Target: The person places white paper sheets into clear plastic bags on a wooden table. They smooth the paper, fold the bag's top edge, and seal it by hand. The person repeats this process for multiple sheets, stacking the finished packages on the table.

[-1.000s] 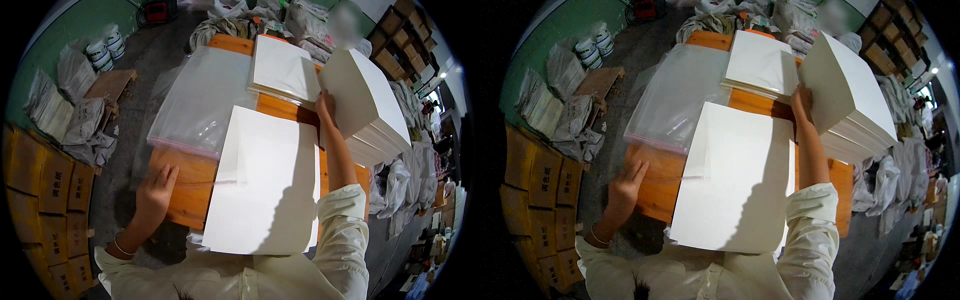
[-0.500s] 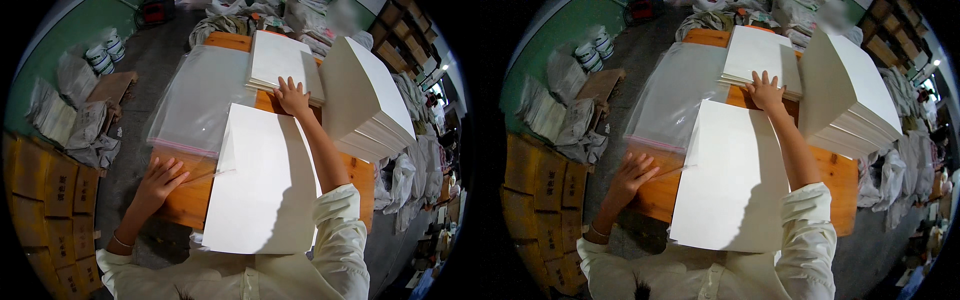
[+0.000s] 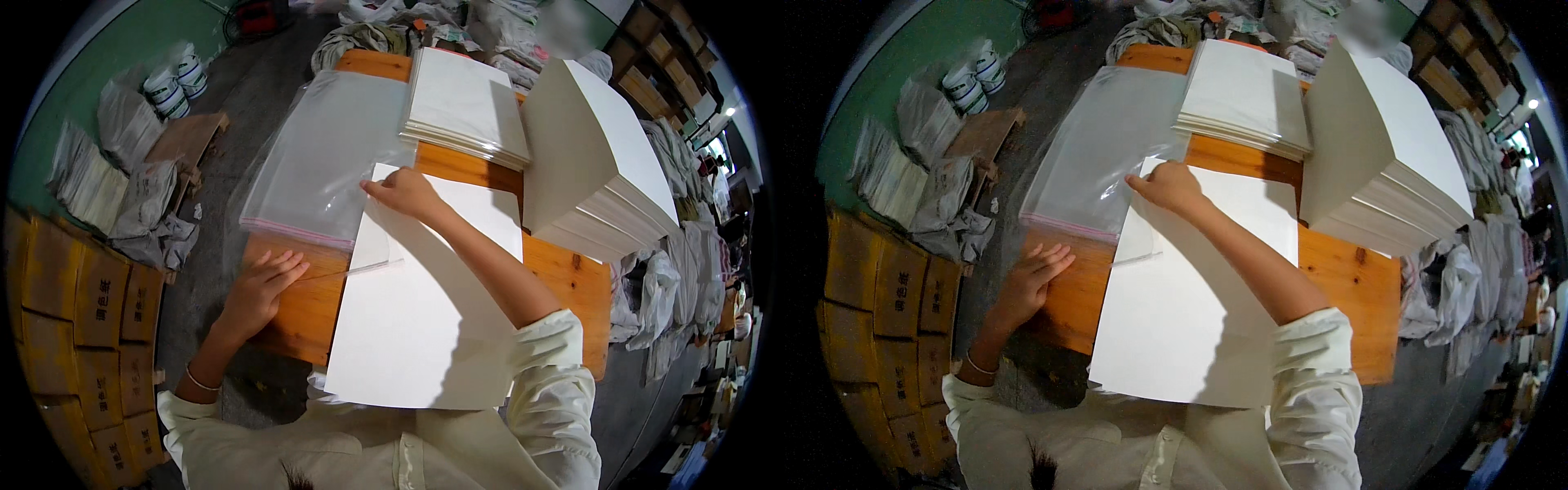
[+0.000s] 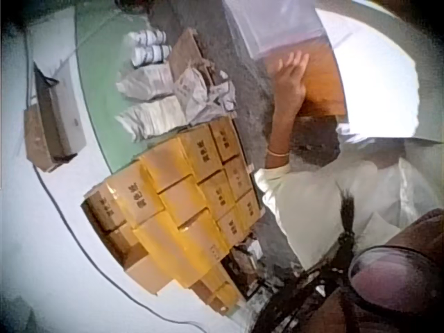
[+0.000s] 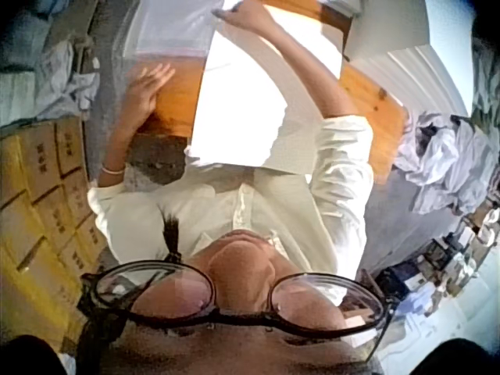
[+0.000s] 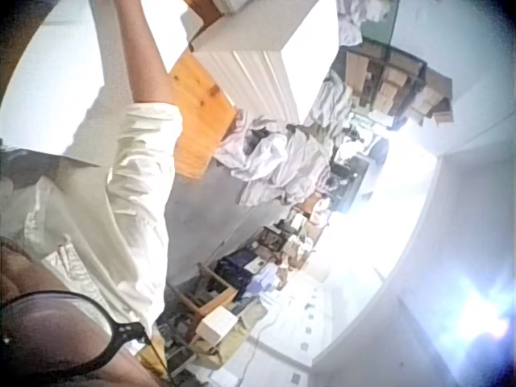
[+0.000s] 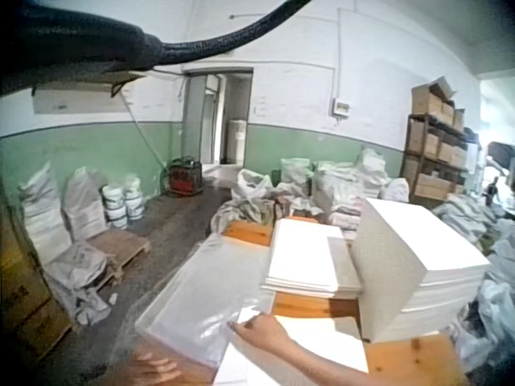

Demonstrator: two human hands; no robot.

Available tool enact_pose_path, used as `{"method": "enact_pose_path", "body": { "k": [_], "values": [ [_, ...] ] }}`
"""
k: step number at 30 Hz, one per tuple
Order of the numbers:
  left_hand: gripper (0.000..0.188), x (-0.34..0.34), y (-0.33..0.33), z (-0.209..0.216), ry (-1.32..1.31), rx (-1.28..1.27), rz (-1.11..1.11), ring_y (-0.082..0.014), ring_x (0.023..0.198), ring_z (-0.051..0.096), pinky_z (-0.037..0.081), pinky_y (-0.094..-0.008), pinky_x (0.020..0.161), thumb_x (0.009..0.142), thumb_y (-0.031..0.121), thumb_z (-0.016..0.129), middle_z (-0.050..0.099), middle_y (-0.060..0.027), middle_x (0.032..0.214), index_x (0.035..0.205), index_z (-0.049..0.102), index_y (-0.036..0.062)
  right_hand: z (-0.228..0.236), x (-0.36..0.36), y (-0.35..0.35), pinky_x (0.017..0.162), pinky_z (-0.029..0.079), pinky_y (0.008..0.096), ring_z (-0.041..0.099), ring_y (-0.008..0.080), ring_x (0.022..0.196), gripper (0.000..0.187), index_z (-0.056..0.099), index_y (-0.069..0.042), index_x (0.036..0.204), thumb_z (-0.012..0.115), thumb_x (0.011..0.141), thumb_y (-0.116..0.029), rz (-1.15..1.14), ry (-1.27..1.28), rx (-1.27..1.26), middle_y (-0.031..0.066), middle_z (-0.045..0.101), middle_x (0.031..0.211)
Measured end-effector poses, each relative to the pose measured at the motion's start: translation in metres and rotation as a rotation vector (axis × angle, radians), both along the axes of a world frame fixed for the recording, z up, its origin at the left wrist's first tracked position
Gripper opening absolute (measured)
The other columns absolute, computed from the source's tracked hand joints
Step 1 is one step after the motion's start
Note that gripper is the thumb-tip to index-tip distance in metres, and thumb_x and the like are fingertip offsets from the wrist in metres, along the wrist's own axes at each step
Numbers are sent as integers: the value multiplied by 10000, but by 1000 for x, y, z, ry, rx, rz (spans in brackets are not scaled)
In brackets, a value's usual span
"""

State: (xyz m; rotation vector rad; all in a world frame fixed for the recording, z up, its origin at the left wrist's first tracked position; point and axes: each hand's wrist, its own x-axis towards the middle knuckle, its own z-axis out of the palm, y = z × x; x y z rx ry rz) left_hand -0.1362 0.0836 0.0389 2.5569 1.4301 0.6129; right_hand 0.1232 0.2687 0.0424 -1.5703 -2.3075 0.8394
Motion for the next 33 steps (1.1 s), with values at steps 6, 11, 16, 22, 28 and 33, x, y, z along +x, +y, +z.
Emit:
{"method": "enact_pose_path", "body": {
  "k": [6, 11, 16, 22, 28, 33],
  "values": [
    [400, 7, 3, 7, 79, 151, -71, -274, 1176, 545, 396, -442, 1028, 827, -19, 488, 591, -94, 1251, 1202, 599, 64, 11, -19, 12, 661, 493, 360, 642, 264, 708, 336, 683, 8, 847, 671, 828, -328, 109, 233, 228, 162, 672, 776],
    [343, 8, 44, 5, 131, 361, 40, -289, 1159, 559, 410, -430, 1016, 838, 1, 476, 640, -112, 1161, 1128, 651, 52, 35, 5, 42, 635, 496, 338, 640, 212, 654, 304, 667, 7, 820, 660, 845, -295, -94, 369, 626, 134, 675, 760],
    [357, 9, 100, 6, -8, 160, 69, -300, 1166, 552, 397, -411, 1034, 826, -41, 457, 647, -137, 1134, 1104, 664, 45, 22, 51, 64, 678, 519, 315, 664, 195, 686, 352, 693, -1, 942, 611, 874, -337, -280, 222, 120, 116, 697, 792],
    [368, -11, 120, -21, -65, -60, 31, -287, 1191, 533, 308, -451, 1091, 824, -28, 472, 633, -130, 1170, 1106, 673, 93, 31, 112, -7, 767, 499, 402, 653, 321, 817, 396, 674, -39, 1012, 580, 881, -400, -308, -22, 350, 188, 678, 856],
    [290, 9, 84, -6, 11, 88, 67, -290, 1239, 485, 235, -507, 1108, 858, 75, 529, 597, -113, 1236, 1119, 655, 91, 59, 160, -180, 777, 513, 362, 643, 307, 871, 224, 637, -43, 1057, 605, 887, -185, 43, 15, 357, 145, 643, 1031],
    [310, 88, -7, 12, -38, 131, -33, -303, 1215, 498, 257, -482, 1106, 831, 125, 617, 578, -131, 1239, 1132, 626, 48, 35, 198, -295, 930, 470, 415, 563, 309, 1109, 340, 622, -67, 1107, 691, 797, -188, 129, 27, 292, 137, 582, 1197]
  ]
}}
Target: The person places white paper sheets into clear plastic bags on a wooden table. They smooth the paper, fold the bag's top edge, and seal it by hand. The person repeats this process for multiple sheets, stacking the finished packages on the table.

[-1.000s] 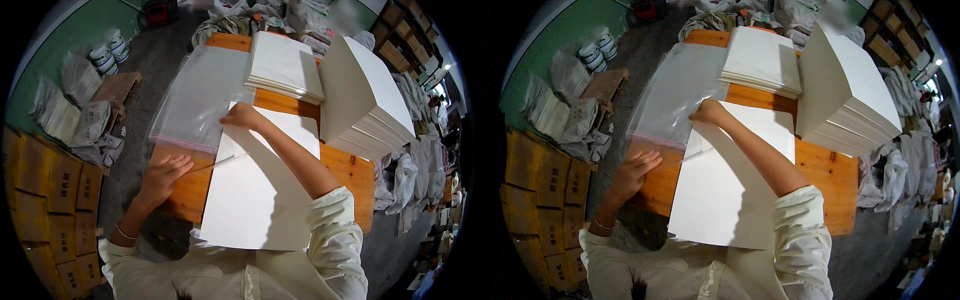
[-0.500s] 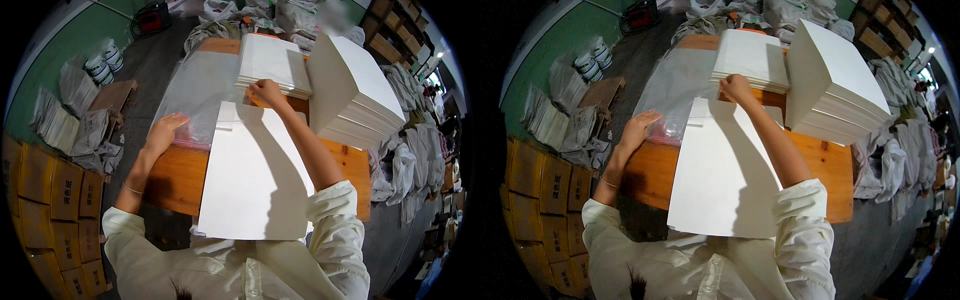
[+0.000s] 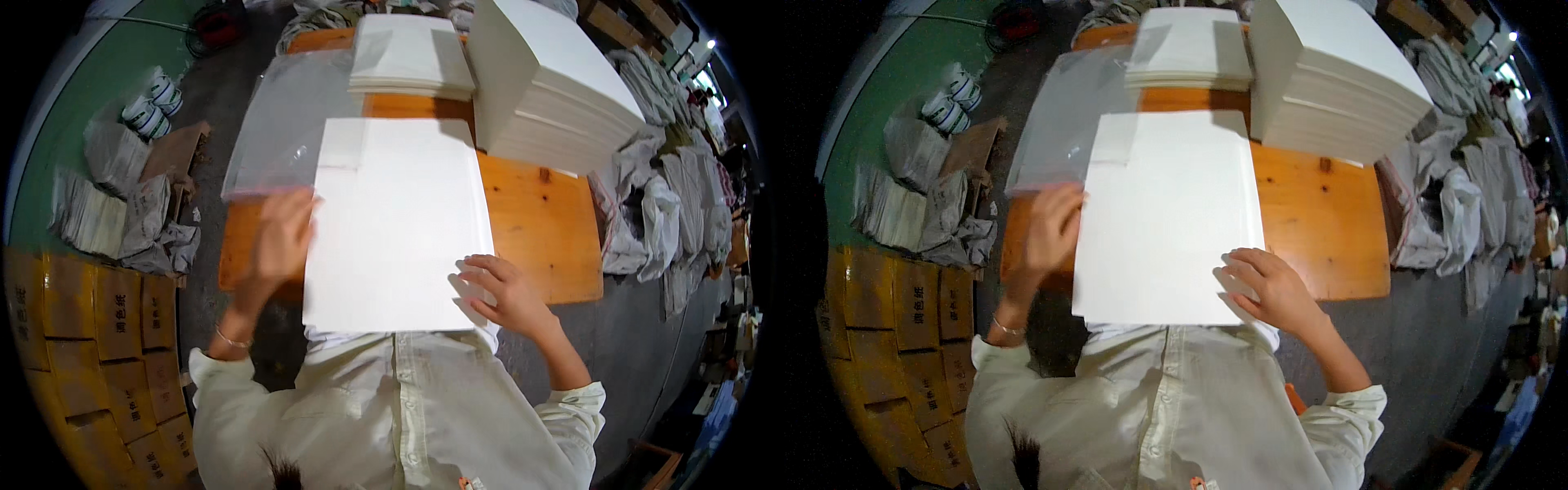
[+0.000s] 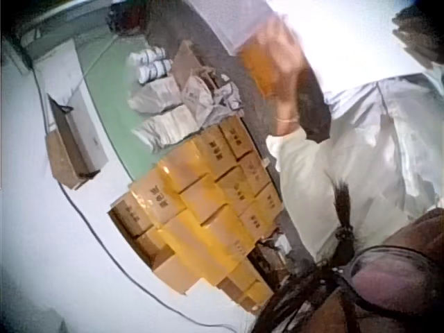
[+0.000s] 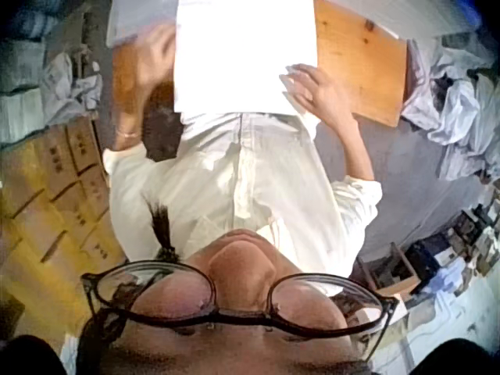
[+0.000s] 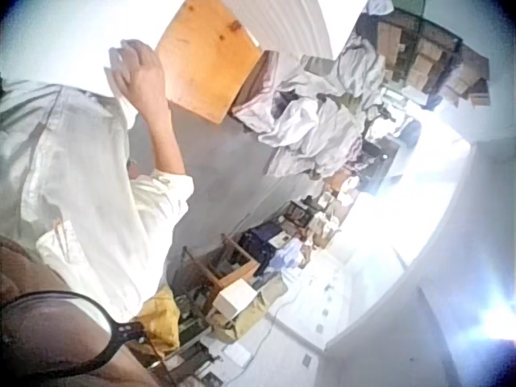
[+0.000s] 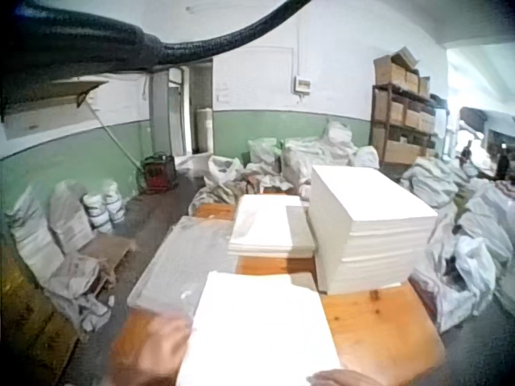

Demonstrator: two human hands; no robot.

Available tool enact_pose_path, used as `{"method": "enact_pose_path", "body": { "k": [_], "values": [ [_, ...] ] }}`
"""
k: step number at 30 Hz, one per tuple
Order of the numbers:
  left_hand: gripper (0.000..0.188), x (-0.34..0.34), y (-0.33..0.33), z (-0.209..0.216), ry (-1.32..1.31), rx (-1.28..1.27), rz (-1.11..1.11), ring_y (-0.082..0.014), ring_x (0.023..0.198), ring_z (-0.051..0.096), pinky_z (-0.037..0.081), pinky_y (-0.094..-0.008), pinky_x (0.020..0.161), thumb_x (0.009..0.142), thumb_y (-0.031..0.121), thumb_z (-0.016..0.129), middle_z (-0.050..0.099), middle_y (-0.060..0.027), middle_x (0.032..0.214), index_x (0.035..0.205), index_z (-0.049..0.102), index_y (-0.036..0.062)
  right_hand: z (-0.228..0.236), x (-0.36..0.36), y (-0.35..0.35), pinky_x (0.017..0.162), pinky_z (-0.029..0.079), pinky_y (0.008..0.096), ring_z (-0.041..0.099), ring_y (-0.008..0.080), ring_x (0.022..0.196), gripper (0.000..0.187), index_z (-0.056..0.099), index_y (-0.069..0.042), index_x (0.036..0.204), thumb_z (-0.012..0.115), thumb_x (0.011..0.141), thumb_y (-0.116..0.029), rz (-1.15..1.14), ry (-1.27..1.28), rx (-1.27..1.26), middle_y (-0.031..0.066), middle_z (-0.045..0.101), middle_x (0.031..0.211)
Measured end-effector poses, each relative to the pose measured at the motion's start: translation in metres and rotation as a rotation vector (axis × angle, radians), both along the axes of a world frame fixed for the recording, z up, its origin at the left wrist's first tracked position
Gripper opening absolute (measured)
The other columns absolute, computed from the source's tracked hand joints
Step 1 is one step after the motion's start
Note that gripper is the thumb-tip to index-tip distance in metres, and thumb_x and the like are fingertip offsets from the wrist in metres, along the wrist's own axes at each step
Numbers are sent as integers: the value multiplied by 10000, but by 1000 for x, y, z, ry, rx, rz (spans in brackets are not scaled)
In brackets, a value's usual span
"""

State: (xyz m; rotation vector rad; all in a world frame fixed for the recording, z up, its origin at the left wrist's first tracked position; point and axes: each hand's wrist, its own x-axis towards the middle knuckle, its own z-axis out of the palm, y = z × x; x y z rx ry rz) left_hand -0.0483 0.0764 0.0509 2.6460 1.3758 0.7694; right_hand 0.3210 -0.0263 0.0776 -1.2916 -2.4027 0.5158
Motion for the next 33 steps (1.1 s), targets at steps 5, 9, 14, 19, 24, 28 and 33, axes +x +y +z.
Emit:
{"method": "enact_pose_path", "body": {
  "k": [5, 9, 14, 19, 24, 28, 33],
  "values": [
    [620, 101, -95, -4, 12, -297, -335, -316, 1352, 331, 222, -490, 1124, 798, 323, 699, 419, -156, 1413, 1330, 493, 81, -19, 5, -45, 1075, 327, 494, 439, 320, 1274, 486, 579, -98, 1197, 726, 762, -256, -31, 5, 6, 154, 478, 1355],
    [728, 122, -104, -10, 71, -265, -348, -338, 1374, 275, 198, -516, 1127, 769, 393, 718, 358, -154, 1453, 1375, 441, 98, -25, 1, -54, 1087, 311, 467, 450, 305, 1264, 538, 551, -91, 1252, 728, 767, -245, -115, 43, 10, 130, 490, 1349],
    [707, 121, -104, -19, 45, -277, -333, -335, 1380, 267, 187, -525, 1129, 755, 396, 731, 360, -130, 1460, 1352, 479, 113, -40, -2, -78, 859, 485, 357, 623, 247, 970, 296, 621, -33, 1119, 651, 851, -156, -541, 415, 88, 137, 637, 1102],
    [510, 119, -102, -22, -150, -336, -333, -309, 1351, 344, 200, -524, 1127, 773, 271, 732, 504, -101, 1353, 1233, 594, 99, -66, -3, -114, 667, 478, 265, 607, 116, 764, 297, 643, 33, 1015, 514, 961, -228, -959, 792, -368, 99, 671, 861],
    [158, 116, -99, -34, -411, -352, -278, -273, 997, 585, 285, -496, 1099, 845, 158, 662, 652, -127, 907, 954, 682, 45, -78, -7, -111, 685, 497, 273, 609, 149, 739, 460, 620, 55, 1030, 437, 993, -365, -853, 951, -652, 107, 666, 875],
    [133, 110, -100, -38, -592, -493, -136, -196, 603, 540, 410, -426, 1024, 865, 87, 628, 552, -120, 642, 802, 635, -30, -81, -3, -99, 727, 528, 308, 640, 185, 778, 412, 605, 54, 1002, 458, 985, -331, -732, 1226, -870, 141, 665, 903],
    [120, 107, -105, -30, -700, -580, -39, -122, 535, 492, 514, -328, 884, 869, 50, 628, 548, -120, 610, 831, 621, -64, -86, -16, -93, 722, 556, 309, 666, 195, 807, 240, 610, 47, 987, 568, 935, -183, -725, 1355, -924, 152, 671, 917]
  ]
}}
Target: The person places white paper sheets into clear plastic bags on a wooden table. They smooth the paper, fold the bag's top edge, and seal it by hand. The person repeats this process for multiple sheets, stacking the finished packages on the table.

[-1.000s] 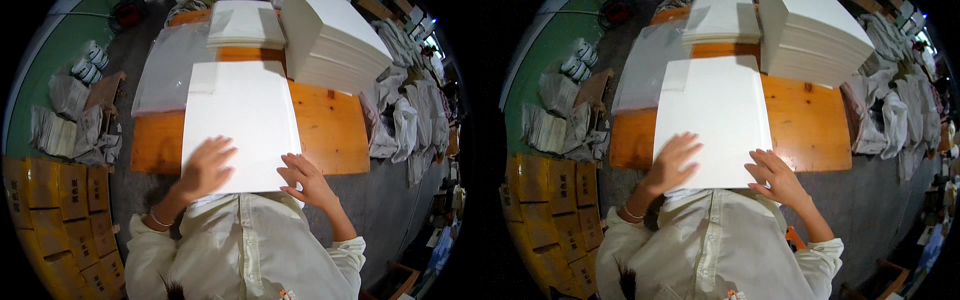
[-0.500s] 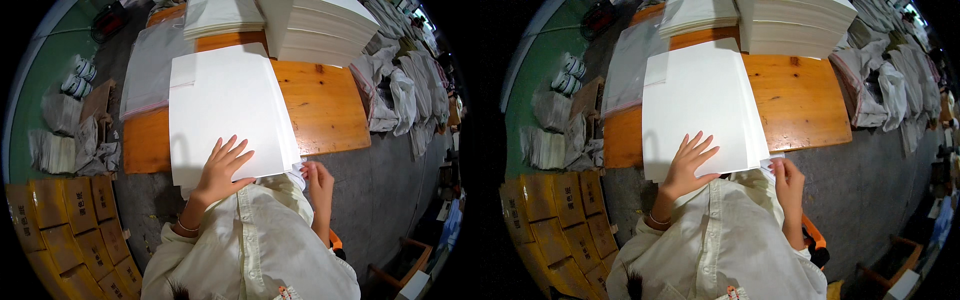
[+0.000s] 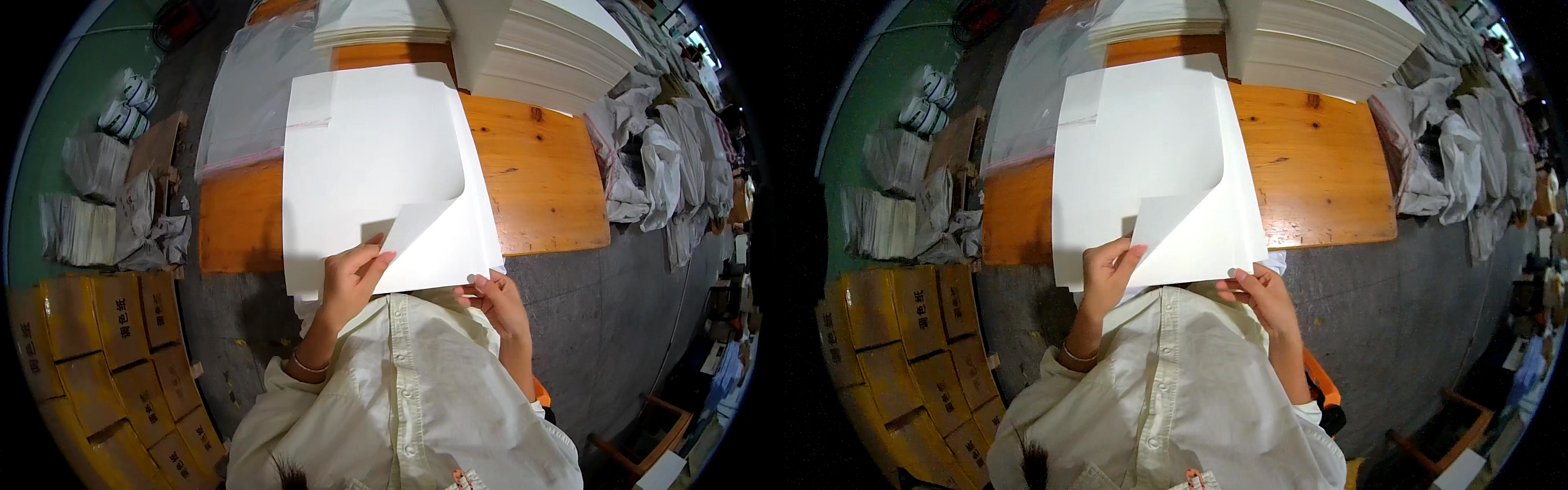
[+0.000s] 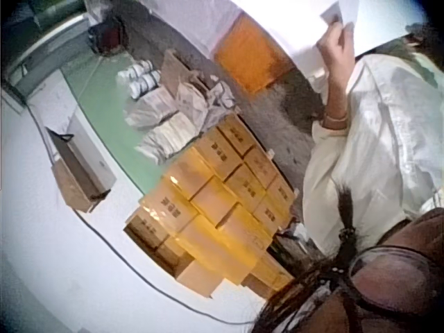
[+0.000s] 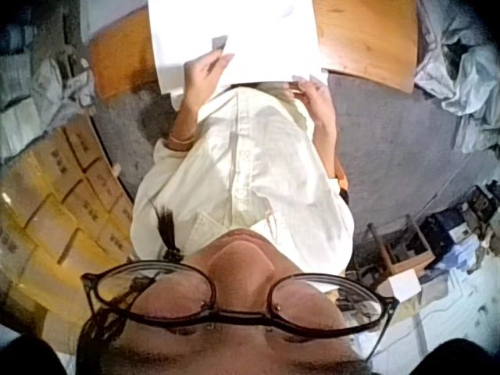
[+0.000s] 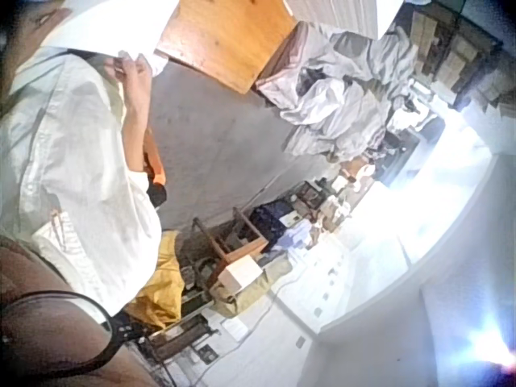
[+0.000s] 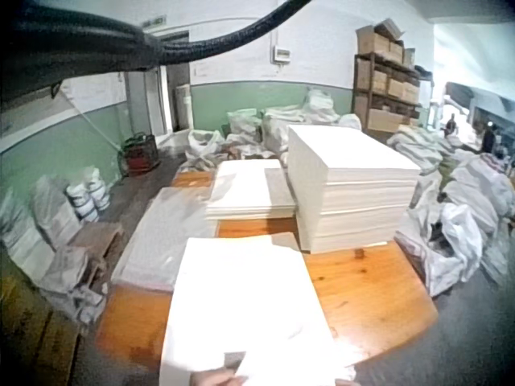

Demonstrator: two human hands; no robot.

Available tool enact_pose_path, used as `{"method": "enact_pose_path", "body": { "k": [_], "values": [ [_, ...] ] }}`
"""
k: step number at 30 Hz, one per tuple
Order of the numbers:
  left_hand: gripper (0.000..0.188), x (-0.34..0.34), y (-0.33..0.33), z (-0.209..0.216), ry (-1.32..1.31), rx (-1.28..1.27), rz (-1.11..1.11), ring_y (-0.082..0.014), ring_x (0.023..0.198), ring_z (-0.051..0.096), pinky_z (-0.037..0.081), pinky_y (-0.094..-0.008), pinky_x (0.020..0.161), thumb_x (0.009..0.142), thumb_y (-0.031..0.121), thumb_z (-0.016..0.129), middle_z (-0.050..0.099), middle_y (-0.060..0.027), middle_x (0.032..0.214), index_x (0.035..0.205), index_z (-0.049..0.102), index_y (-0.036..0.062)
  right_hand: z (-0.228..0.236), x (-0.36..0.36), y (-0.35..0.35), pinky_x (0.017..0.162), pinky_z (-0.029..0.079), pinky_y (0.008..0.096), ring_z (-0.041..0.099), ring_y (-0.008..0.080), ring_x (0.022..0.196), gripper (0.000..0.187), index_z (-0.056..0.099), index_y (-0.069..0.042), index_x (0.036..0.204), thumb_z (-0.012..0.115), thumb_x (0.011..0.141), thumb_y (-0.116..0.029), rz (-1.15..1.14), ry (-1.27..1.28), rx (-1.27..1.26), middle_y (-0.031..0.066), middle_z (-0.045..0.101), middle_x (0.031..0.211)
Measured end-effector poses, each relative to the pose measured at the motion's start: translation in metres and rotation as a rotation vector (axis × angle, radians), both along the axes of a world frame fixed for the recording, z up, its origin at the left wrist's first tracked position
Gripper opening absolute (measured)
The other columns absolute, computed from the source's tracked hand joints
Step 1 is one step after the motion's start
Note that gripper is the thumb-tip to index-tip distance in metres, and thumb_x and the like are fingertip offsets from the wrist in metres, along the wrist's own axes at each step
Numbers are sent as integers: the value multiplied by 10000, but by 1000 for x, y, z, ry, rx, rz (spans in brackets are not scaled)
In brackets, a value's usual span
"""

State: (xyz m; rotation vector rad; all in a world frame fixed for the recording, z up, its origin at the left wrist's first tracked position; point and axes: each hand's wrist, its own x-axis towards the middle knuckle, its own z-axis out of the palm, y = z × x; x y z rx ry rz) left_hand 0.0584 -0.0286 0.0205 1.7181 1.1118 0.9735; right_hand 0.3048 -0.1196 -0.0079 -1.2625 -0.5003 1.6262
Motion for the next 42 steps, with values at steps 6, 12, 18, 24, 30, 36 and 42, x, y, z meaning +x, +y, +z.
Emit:
{"method": "enact_pose_path", "body": {
  "k": [6, 12, 18, 24, 30, 36, 42],
  "values": [
    [355, 12, -6, -7, -228, 78, 131, -157, 690, 596, 490, -268, 635, 823, -51, 611, 638, -134, 864, 1160, 640, 57, 11, -16, 0, 691, 557, 282, 675, 176, 774, 219, 622, 46, 1003, 609, 906, -151, -29, -113, -19, 142, 688, 878],
    [384, 8, 3, 1, 275, 542, -264, -237, 889, 620, 513, -372, 844, 738, 114, 693, 647, -69, 922, 1114, 683, 191, 25, -20, 4, 689, 555, 288, 676, 169, 739, 227, 621, 45, 1029, 591, 917, -150, -8, -258, -73, 122, 694, 852],
    [483, 8, 2, -1, 291, 530, -228, -233, 946, 622, 483, -399, 934, 674, 316, 783, 665, -76, 941, 1125, 668, 186, 59, -15, 1, 847, 531, 332, 646, 201, 947, 387, 520, 66, 1224, 571, 932, -183, 45, -206, 62, 154, 651, 1062],
    [486, 5, 4, -4, 235, 487, -245, -236, 895, 634, 501, -372, 907, 662, 257, 806, 671, -89, 950, 1118, 668, 157, 50, 12, 33, 926, 495, 341, 601, 200, 1013, 696, 256, 15, 1421, 649, 856, -91, 123, -57, -34, 134, 608, 1127],
    [371, 5, 2, -4, 186, 477, -199, -207, 751, 631, 528, -352, 868, 708, 177, 775, 672, -79, 836, 1067, 687, 135, 58, 19, 43, 891, 503, 332, 606, 189, 1029, 778, 220, -72, 1457, 640, 810, 26, 241, -81, -33, 137, 626, 1109],
    [192, 5, -1, -4, 127, 399, -81, -194, 555, 600, 567, -322, 753, 728, 36, 717, 618, -54, 639, 915, 704, 78, 50, 11, 43, 878, 487, 328, 594, 206, 1041, 932, 137, -111, 1486, 700, 761, 48, 247, -226, 176, 173, 618, 1095],
    [134, 10, -2, -2, 109, 454, -39, -197, 552, 612, 574, -321, 706, 719, 17, 722, 619, -50, 627, 839, 683, 63, 52, -7, 50, 852, 483, 353, 602, 232, 1015, 1018, 115, -141, 1487, 750, 714, 46, 208, -465, 174, 216, 613, 1056]
  ]
}}
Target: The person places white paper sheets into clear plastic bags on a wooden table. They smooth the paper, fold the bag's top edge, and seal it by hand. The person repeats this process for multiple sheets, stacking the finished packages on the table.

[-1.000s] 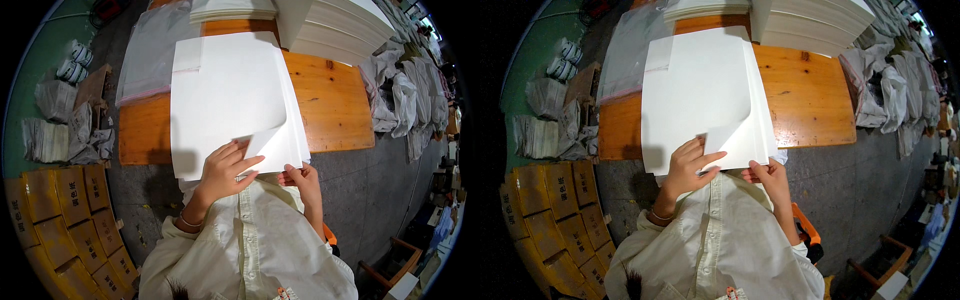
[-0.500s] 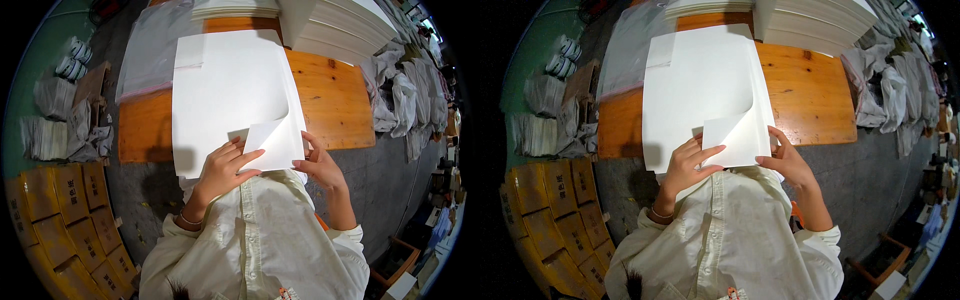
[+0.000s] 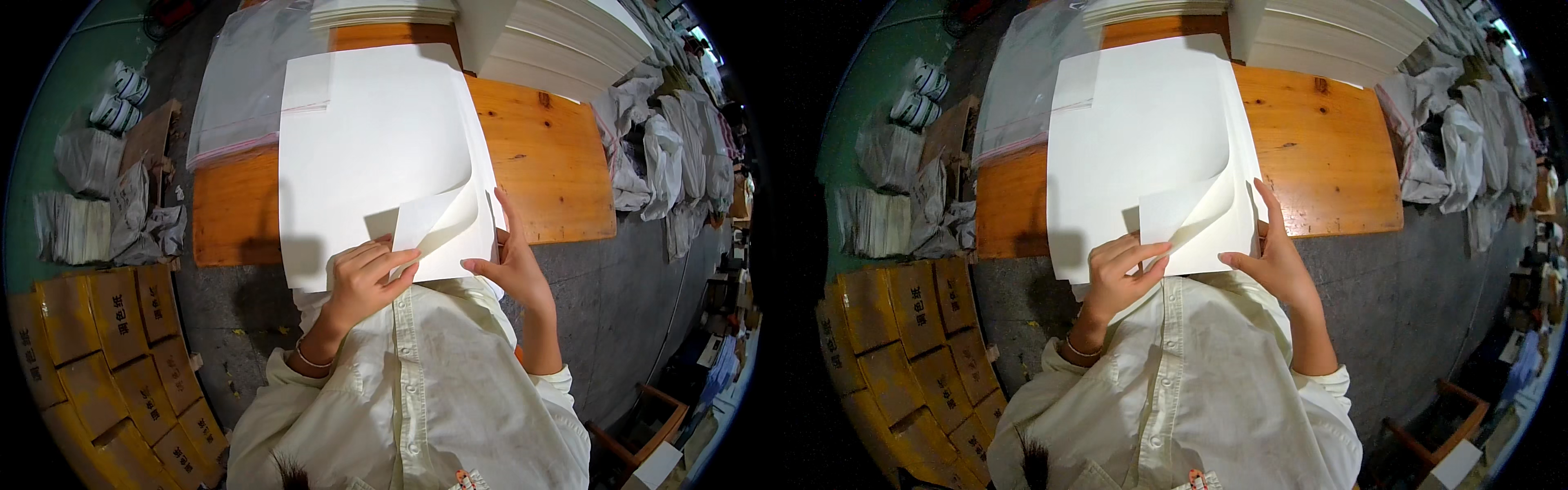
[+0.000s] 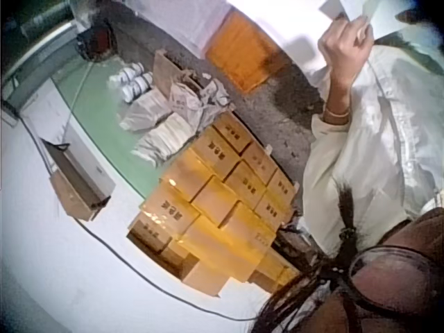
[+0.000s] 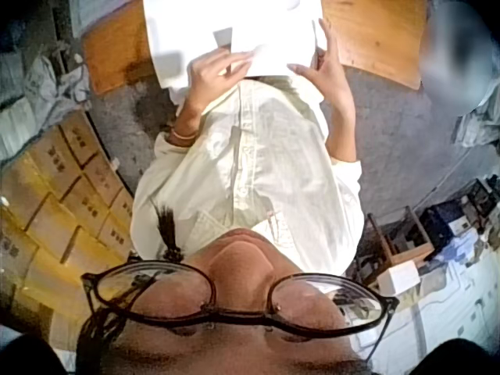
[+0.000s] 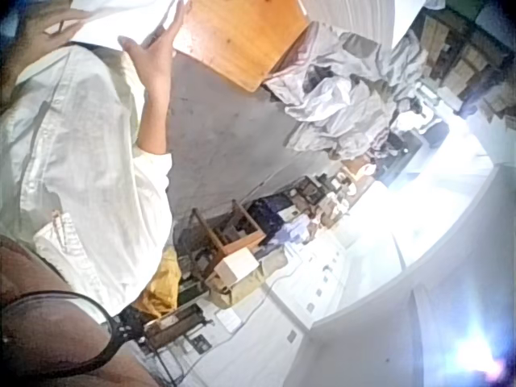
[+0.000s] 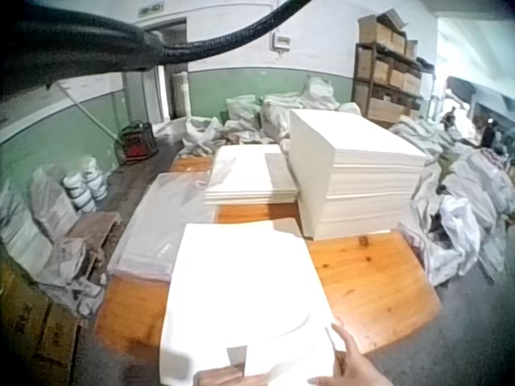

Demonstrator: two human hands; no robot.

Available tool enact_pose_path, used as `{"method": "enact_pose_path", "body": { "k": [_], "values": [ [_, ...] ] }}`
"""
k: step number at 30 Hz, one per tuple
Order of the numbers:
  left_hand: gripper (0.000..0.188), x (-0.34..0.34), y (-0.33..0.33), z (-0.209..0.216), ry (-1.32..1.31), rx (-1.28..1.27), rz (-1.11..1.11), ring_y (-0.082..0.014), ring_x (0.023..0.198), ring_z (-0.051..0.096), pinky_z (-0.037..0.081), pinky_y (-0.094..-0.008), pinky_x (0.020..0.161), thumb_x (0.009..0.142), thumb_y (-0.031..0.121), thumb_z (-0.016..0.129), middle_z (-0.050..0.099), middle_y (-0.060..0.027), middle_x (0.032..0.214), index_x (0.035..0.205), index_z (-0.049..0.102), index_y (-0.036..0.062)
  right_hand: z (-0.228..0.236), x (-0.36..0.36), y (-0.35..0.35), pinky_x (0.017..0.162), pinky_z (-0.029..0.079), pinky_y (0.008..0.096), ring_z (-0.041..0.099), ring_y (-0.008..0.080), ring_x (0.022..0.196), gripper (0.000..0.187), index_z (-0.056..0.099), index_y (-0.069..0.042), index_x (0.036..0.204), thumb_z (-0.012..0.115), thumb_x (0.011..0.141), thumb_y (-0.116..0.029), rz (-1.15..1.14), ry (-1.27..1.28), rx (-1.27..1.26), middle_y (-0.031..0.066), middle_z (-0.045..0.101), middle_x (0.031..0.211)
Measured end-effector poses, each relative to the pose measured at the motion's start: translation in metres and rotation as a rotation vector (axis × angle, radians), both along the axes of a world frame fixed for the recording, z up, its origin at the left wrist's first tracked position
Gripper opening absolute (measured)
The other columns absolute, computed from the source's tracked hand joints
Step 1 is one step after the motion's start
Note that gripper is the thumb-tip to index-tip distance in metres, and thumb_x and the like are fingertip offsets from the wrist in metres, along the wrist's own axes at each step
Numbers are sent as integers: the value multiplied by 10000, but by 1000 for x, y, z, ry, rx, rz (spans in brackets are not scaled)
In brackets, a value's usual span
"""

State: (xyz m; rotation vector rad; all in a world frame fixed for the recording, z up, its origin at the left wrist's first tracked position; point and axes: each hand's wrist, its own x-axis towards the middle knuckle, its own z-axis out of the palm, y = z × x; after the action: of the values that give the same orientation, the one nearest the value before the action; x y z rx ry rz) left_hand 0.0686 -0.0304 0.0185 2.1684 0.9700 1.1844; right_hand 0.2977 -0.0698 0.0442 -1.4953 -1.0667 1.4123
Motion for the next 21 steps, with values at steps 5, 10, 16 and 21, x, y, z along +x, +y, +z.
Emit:
{"method": "enact_pose_path", "body": {
  "k": [5, 10, 16, 21],
  "values": [
    [167, 0, 2, -10, -72, 37, -2, -171, 534, 603, 451, -267, 476, 711, -30, 732, 670, -77, 718, 853, 677, 38, 0, -1, 1, 781, 513, 347, 617, 234, 980, 1047, 125, -154, 1487, 787, 693, 13, -26, -40, -44, 222, 619, 1042],
    [157, 0, 3, -12, -81, 47, -17, -173, 549, 618, 514, -294, 587, 712, -26, 746, 676, -86, 705, 832, 662, 30, -4, -1, 4, 736, 523, 336, 633, 231, 942, 1061, 141, -150, 1485, 816, 675, -27, -44, -84, -33, 226, 629, 1022],
    [216, -1, -2, -15, -159, 72, 150, -191, 742, 646, 511, -287, 619, 707, -42, 740, 662, -146, 911, 893, 664, 37, -9, -2, 4, 701, 520, 300, 649, 220, 906, 1070, 145, -95, 1477, 834, 659, -58, -74, -85, 5, 220, 642, 1003],
    [496, -3, -1, 5, 159, 73, -112, -213, 921, 620, 509, -351, 748, 653, 213, 795, 589, -50, 1101, 1131, 663, 209, -9, -6, 4, 694, 519, 289, 653, 217, 906, 1066, 161, -56, 1467, 845, 650, -81, -111, -58, 54, 219, 644, 1006]
  ]
}}
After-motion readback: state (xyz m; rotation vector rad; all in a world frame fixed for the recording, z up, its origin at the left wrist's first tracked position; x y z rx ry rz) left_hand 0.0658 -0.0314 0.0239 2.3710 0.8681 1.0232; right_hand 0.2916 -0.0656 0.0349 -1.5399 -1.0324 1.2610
